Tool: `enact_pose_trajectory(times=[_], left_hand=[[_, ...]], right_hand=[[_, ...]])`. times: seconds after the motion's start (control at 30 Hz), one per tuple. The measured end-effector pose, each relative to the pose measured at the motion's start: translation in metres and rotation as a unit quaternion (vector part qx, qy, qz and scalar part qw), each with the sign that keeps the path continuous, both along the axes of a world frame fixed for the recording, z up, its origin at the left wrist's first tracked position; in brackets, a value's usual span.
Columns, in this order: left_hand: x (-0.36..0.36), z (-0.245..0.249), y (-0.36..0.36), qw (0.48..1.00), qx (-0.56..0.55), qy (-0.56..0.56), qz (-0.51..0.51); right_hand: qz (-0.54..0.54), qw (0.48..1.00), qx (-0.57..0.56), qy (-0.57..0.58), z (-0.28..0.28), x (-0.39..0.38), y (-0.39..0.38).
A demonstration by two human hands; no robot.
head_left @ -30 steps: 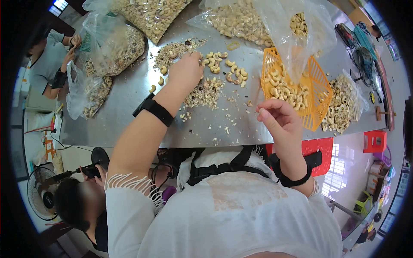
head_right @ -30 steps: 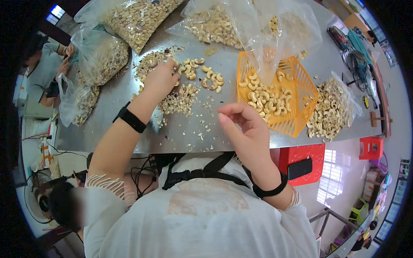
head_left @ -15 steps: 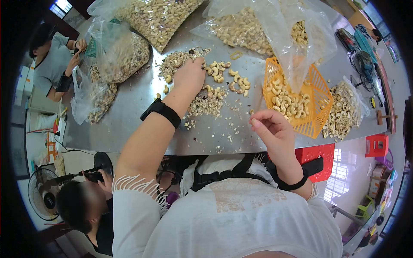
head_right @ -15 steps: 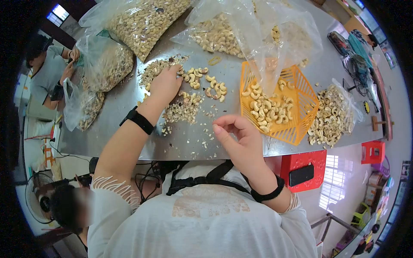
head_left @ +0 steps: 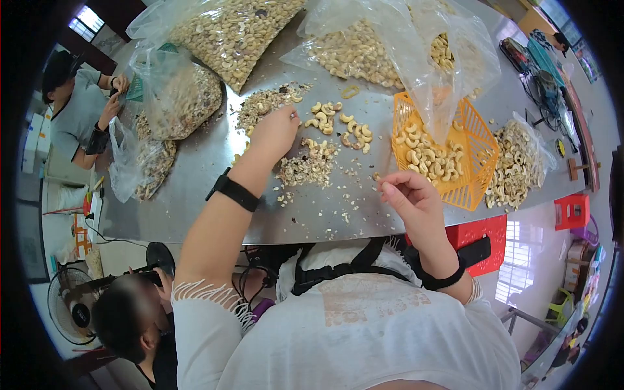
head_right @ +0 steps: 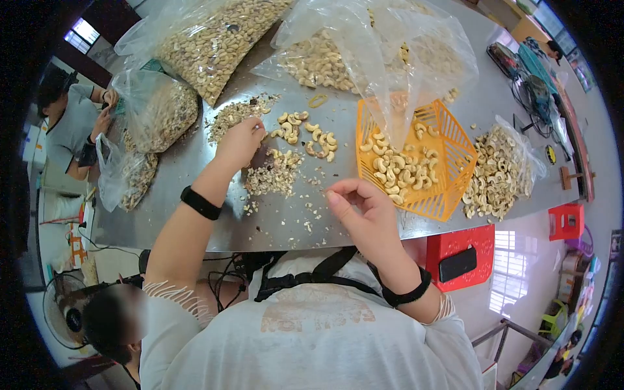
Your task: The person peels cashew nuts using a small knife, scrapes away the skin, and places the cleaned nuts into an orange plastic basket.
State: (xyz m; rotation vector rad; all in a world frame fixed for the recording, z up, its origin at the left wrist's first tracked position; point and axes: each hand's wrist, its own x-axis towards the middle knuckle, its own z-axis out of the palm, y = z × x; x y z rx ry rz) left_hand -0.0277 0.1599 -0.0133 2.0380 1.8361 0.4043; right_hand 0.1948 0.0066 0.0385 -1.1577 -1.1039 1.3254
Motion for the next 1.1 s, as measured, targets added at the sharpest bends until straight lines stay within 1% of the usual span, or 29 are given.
enact_pose_trajectory(times=[0.03,0.13,0.17,0.2,0.27,0.4,0.47,0.5,0.57,0.6,0.67,0.7,0.73,0.77,0.8,0.83,0.87,0.9,0.97,1.0,1.07,1.1], left_hand=[[-0.004,0.001,-0.001,0.999,-0.031,-0.018,-0.005],[-0.016,0.007,0.004,0.997,-0.066,-0.02,-0.031],[-0.019,0.007,0.006,0.997,-0.059,-0.055,-0.018],[-0.022,0.007,0.008,0.997,-0.06,-0.055,-0.018],[-0.027,0.007,0.011,0.998,-0.009,-0.033,-0.043],[-0.026,0.007,0.008,0.997,-0.017,-0.018,-0.071],[-0.025,0.006,0.008,0.992,-0.049,0.031,-0.11],[-0.023,0.006,0.005,0.992,-0.05,0.03,-0.11],[-0.018,0.008,0.0,0.996,-0.039,0.03,-0.072],[-0.019,0.006,0.001,0.996,-0.04,0.03,-0.072],[-0.022,0.0,0.004,0.995,0.002,0.04,-0.086],[-0.022,0.004,0.001,0.995,0.001,0.04,-0.086],[-0.019,0.014,-0.003,0.993,-0.062,-0.08,-0.053],[-0.016,0.026,-0.008,0.972,-0.126,-0.198,-0.019],[-0.011,0.04,-0.017,0.971,-0.13,-0.197,-0.023],[-0.005,0.057,-0.03,0.942,-0.184,-0.281,-0.015],[0.001,0.068,-0.044,0.901,-0.241,-0.362,-0.006],[0.005,0.074,-0.055,0.9,-0.244,-0.361,-0.006],[0.013,0.082,-0.075,0.851,-0.285,-0.437,-0.061],[0.015,0.086,-0.083,0.849,-0.29,-0.437,-0.061],[0.019,0.094,-0.096,0.844,-0.303,-0.434,-0.081],[0.021,0.097,-0.103,0.843,-0.307,-0.435,-0.082]], right_hand=[[-0.002,1.0,-0.004,-0.016,0.0,0.002,0.001],[-0.011,1.0,-0.012,-0.004,-0.002,0.006,0.002],[-0.01,1.0,-0.012,-0.004,-0.003,0.006,0.002],[-0.016,1.0,-0.011,0.008,-0.004,0.006,0.001],[-0.023,1.0,-0.009,0.02,-0.005,0.007,0.0],[-0.024,0.999,-0.01,0.03,-0.005,0.006,-0.001],[-0.03,0.999,-0.012,0.031,-0.005,0.006,-0.002],[-0.03,0.999,-0.013,0.031,-0.005,0.007,-0.002],[-0.031,0.999,-0.015,0.03,-0.007,0.01,-0.003],[-0.031,0.999,-0.021,0.028,-0.009,0.011,-0.003],[-0.031,0.999,-0.028,0.027,-0.012,0.011,-0.005],[-0.032,0.999,-0.023,0.029,-0.013,0.01,-0.005],[-0.032,0.999,-0.018,0.031,-0.013,0.011,-0.005],[-0.036,0.999,-0.02,0.031,-0.014,0.01,-0.005],[-0.034,0.999,-0.019,0.025,-0.014,0.009,-0.005],[-0.032,0.999,-0.018,0.019,-0.014,0.007,-0.004],[-0.036,0.999,-0.025,0.018,-0.013,0.004,-0.005],[-0.016,1.0,0.002,0.012,-0.009,-0.003,-0.004],[0.016,0.999,0.051,-0.002,-0.01,-0.013,-0.002],[0.013,0.999,0.047,-0.003,-0.009,-0.016,-0.001],[0.052,0.996,0.072,0.023,0.001,-0.023,0.0],[0.056,0.996,0.059,0.037,0.005,-0.025,0.0]])
